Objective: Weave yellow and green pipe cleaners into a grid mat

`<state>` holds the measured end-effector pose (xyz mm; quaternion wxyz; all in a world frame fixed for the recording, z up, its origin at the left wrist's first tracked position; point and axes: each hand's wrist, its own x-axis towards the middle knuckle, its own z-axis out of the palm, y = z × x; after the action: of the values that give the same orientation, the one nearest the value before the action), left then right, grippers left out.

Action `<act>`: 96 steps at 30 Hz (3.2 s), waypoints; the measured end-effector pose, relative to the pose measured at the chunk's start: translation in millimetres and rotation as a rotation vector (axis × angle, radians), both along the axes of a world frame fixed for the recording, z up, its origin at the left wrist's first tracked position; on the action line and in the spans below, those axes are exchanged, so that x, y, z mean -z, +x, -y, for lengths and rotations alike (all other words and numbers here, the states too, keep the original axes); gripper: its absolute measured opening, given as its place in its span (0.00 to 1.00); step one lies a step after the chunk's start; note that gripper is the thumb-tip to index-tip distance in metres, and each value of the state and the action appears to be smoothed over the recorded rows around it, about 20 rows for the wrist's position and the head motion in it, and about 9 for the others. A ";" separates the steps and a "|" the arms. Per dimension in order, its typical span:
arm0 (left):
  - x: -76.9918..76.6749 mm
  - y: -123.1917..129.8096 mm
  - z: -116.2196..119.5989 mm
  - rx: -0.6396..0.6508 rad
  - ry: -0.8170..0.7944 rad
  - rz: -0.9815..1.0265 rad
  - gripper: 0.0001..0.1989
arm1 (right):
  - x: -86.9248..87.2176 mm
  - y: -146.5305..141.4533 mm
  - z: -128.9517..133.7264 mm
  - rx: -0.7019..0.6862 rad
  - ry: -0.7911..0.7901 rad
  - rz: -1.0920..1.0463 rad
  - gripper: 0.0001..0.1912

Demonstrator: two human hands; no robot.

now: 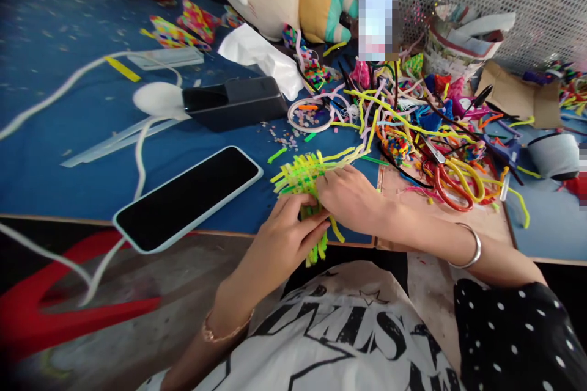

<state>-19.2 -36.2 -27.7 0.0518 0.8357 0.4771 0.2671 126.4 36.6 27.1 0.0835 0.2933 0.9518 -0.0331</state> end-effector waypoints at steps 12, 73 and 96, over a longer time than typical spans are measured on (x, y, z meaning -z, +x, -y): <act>1.7 -0.5 -0.8 0.002 0.002 -0.020 0.15 | 11.7 6.7 -5.5 -0.025 0.065 -0.097 0.13; 3.4 11.9 -23.7 -0.243 0.100 -0.042 0.10 | 12.4 11.6 -17.8 0.086 -0.213 -0.238 0.09; -5.8 -3.4 -14.4 -0.017 -0.075 0.094 0.09 | 25.2 11.1 -22.4 0.120 -0.271 -0.386 0.11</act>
<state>-22.6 -21.8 -22.0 0.1030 0.8156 0.4909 0.2886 137.5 59.0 1.9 -0.0635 0.3238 0.9179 -0.2206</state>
